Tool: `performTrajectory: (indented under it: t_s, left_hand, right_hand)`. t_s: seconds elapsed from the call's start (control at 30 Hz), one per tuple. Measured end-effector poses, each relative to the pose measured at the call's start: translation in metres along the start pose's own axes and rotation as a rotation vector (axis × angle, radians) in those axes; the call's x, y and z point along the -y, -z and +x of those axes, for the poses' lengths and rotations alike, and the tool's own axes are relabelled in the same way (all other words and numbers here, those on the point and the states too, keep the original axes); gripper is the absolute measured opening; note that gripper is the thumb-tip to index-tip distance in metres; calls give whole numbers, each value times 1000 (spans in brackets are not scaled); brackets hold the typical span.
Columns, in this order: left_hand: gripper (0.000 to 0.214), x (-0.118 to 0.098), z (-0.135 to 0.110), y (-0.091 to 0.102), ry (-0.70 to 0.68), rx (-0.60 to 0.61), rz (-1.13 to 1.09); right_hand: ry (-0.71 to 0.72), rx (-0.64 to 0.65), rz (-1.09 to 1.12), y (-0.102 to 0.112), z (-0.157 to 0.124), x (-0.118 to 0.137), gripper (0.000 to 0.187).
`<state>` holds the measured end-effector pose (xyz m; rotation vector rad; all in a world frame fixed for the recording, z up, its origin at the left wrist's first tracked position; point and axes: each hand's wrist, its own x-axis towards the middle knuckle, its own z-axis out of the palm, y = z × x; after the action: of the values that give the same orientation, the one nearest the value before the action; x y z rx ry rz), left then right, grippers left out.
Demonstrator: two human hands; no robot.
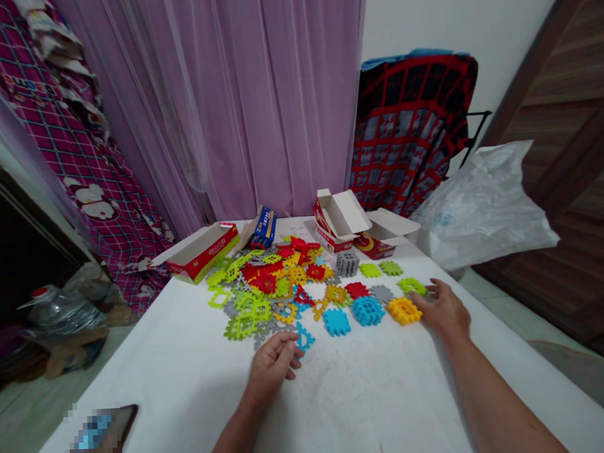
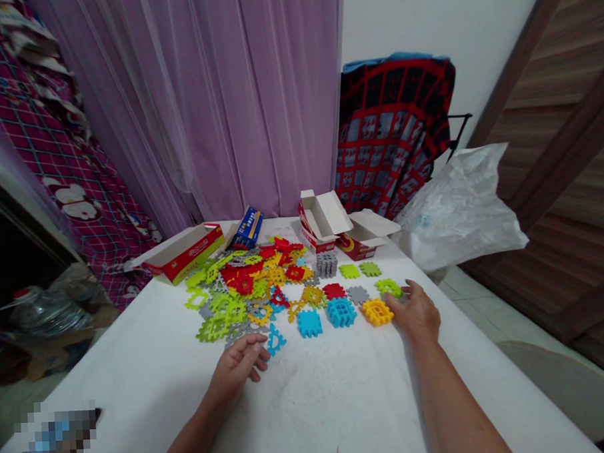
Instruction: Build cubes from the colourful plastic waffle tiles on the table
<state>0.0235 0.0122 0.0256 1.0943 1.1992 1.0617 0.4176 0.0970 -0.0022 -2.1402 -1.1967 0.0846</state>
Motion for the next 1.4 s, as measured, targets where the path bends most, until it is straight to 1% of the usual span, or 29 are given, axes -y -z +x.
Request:
performTrajectory:
  t_s: [0.33,0.8,1.07,1.2,1.33,1.4]
  left_hand:
    - [44,0,1,0,1,4,-9]
    - [43,0,1,0,0,5,1]
    - [44,1,1,1,-2,-2,-3]
    - [43,2,1,0,-2,-4,-7]
    - [45,4,2,1,-22,-43,6]
    - [39,3,2,8,-98,-118,72]
  right_hand:
    - [10,-14,-3,-1,1,-2,64]
    - [-21,22,-50,4,-2,6,69]
    - [3,-13,-15,1,-2,3,68]
    - [-34,-50,46,4,-2,6,68]
    - [-91,-58,99,8,-2,9,60]
    - [-112,-60,93,10,-2,8,55]
